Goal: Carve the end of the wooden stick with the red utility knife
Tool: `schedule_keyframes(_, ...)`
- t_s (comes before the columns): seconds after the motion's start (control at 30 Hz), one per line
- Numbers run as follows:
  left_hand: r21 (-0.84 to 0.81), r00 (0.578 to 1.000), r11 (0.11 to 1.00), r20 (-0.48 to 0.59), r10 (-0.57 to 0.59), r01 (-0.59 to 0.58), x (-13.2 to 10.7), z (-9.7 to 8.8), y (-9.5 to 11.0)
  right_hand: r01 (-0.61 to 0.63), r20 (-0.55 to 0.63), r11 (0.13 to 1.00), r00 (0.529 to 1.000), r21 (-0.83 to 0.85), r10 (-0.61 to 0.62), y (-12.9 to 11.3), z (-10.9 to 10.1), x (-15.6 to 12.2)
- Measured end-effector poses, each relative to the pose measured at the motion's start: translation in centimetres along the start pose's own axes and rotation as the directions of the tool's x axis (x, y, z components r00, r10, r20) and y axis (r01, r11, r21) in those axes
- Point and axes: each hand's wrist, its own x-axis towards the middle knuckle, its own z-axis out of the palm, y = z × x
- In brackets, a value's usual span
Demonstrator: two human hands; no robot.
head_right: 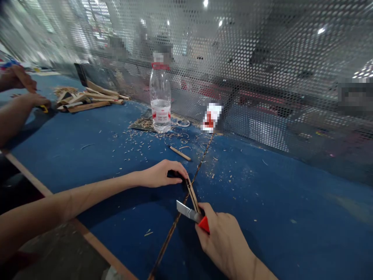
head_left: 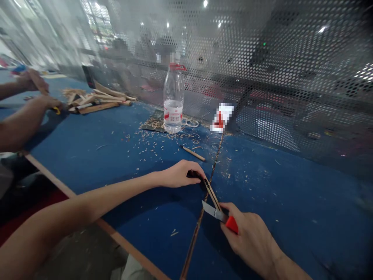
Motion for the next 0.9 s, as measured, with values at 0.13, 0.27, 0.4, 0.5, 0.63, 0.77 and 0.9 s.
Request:
schedule_keyframes(0.13,0.040,0.997,0.997,-0.027,0.066,-0.065,0.1,0.4,-0.2,0.005,0.012,1.000,1.000,0.015,-0.005,0.3,-0.2,0.2)
schedule_keyframes(0.27,0.101,0.990,0.986,-0.030,0.135,-0.132,0.5,1.2,0.0,0.013,-0.022,1.000,1.000,0.013,-0.013,0.7,0.4,-0.1)
schedule_keyframes(0.4,0.126,0.981,0.974,-0.011,0.192,-0.189,0.8,1.6,0.3,-0.013,-0.036,0.997,0.999,0.070,0.015,1.5,1.5,-0.6)
schedule_keyframes(0.5,0.141,0.977,0.969,-0.029,0.211,-0.205,0.9,1.6,0.1,-0.039,-0.015,0.995,0.999,0.089,0.040,1.7,1.6,-0.6)
schedule_keyframes(0.63,0.162,0.975,0.963,-0.023,0.223,-0.217,0.9,1.6,-0.1,-0.021,0.019,0.996,1.000,0.085,0.019,1.1,0.6,-0.2)
schedule_keyframes(0.77,0.170,0.977,0.963,-0.002,0.211,-0.208,1.0,1.8,0.2,0.010,0.016,0.998,1.000,0.067,-0.011,0.6,-0.1,0.2)
schedule_keyframes(0.9,0.133,0.984,0.976,-0.027,0.176,-0.171,1.0,1.8,0.4,-0.013,0.019,0.996,1.000,0.094,0.011,0.7,-0.1,0.2)
